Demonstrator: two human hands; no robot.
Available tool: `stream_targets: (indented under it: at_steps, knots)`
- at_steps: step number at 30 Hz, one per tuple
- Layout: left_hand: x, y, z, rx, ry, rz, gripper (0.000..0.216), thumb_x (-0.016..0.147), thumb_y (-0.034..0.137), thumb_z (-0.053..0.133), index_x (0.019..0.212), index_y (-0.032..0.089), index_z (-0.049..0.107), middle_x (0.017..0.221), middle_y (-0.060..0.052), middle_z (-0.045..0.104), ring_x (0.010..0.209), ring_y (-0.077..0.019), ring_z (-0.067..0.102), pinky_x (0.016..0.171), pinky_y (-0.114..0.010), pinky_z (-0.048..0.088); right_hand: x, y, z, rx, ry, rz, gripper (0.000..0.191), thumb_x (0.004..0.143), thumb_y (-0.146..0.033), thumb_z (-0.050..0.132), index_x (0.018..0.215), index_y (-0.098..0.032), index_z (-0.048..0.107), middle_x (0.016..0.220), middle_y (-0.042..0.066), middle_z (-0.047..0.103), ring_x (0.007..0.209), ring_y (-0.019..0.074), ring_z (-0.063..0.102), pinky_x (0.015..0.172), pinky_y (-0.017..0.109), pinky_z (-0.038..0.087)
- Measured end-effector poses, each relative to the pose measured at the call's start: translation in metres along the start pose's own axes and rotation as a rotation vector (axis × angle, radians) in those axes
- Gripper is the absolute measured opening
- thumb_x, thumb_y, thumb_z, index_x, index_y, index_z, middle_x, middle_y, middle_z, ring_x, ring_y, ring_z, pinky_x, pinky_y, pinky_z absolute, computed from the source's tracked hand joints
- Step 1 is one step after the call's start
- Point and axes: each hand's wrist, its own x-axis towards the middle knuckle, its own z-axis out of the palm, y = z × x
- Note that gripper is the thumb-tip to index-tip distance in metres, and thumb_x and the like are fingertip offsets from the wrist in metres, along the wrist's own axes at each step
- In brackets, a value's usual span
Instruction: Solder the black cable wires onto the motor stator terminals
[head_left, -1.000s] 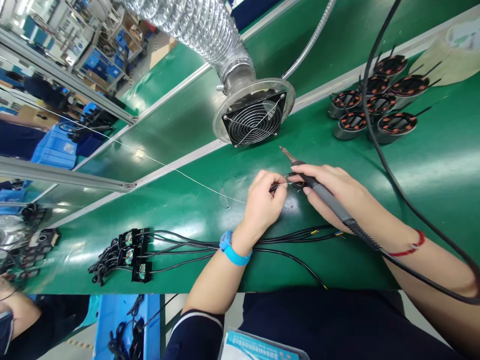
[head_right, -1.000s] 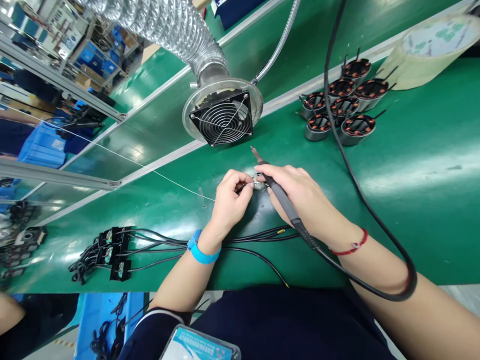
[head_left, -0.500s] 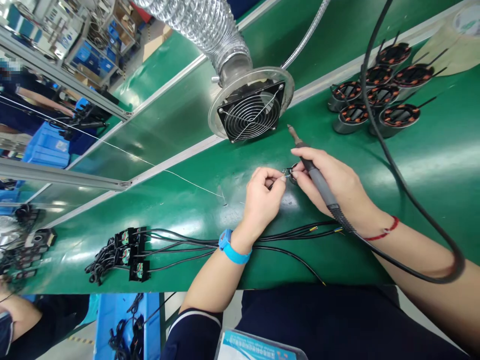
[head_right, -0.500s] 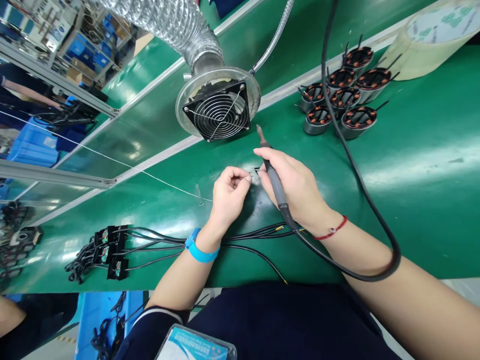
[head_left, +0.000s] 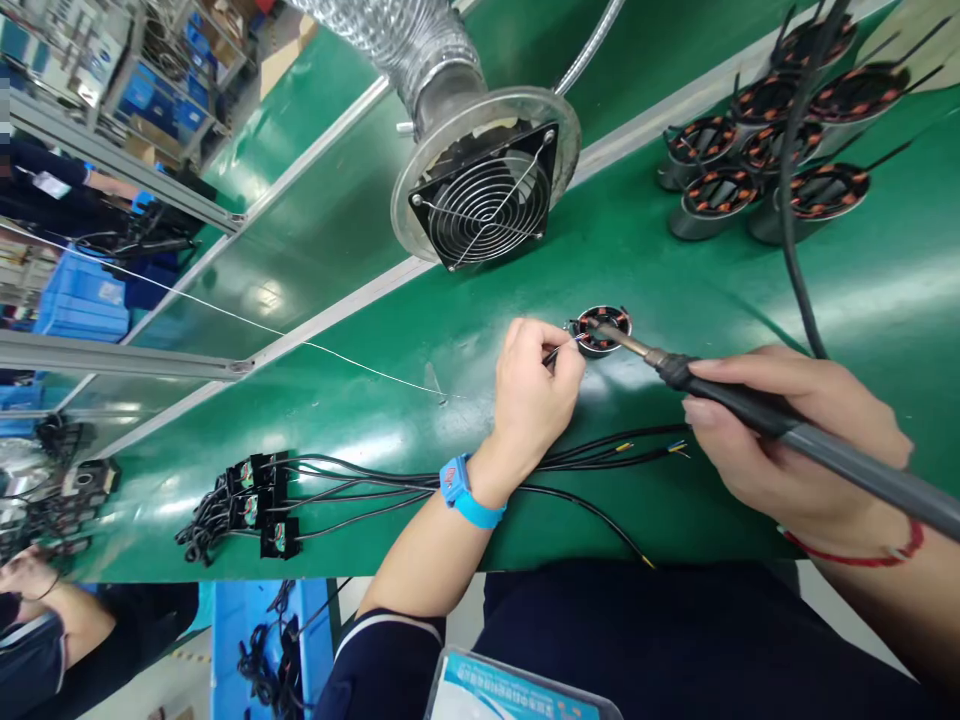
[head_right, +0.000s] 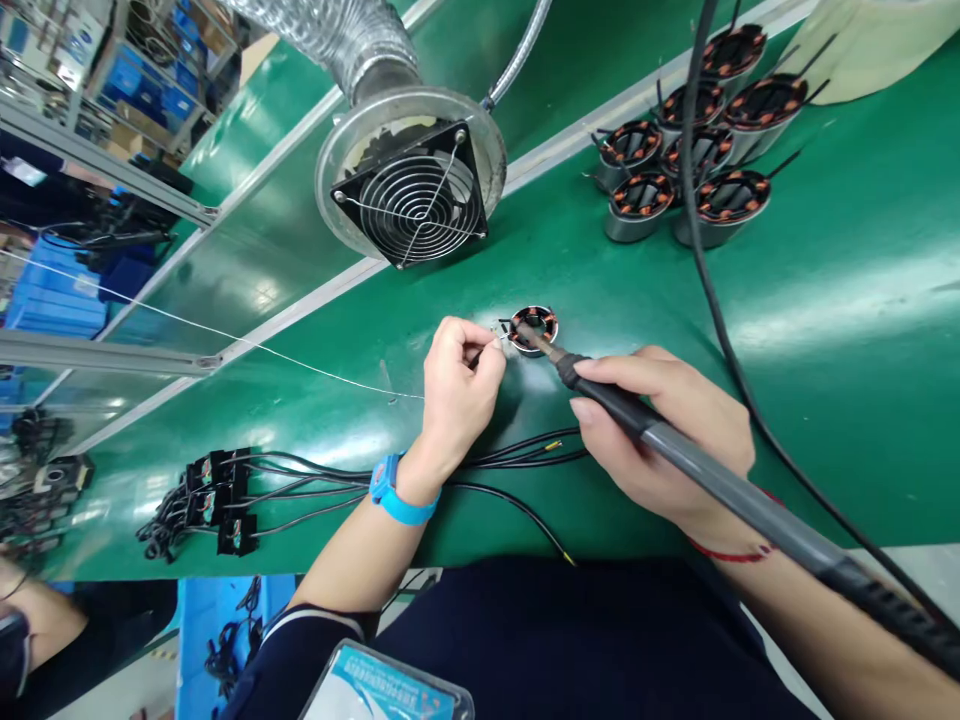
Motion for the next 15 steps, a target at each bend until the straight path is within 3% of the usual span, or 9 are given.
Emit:
stream_targets:
  at_steps: [7, 15]
  knots:
    - [-0.0005, -0.0022, 0.0015, 0.005, 0.025, 0.046, 0.018, 0.081, 0.005, 0.056, 0.074, 0.021, 0.048, 0.076, 0.0, 0.054, 0.075, -0.0134, 0.052, 0.071, -0.027, 0.042, -0.0033, 0.0037, 0.0015, -0.028, 0.025, 0.022, 0.017, 0.089, -0.019, 0.069, 0.105, -0.026, 0.067, 0.086, 0.005, 0.075, 0.072, 0.0197, 0.073, 0.064, 0.031, 0.061]
    - [0.0006, 0.0003, 0.0007, 0.046, 0.004, 0.012, 0.021, 0.08, 0.003, 0.056, 0.075, 0.021, 0.047, 0.077, 0.001, 0.054, 0.076, -0.0133, 0.052, 0.072, -0.027, 0.042, -0.0026, 0.0004, 0.0001, -0.074, -0.025, 0.019, 0.01, 0.093, -0.024, 0.067, 0.102, -0.026, 0.065, 0.085, 0.005, 0.076, 0.071, 0.0181, 0.073, 0.064, 0.028, 0.062]
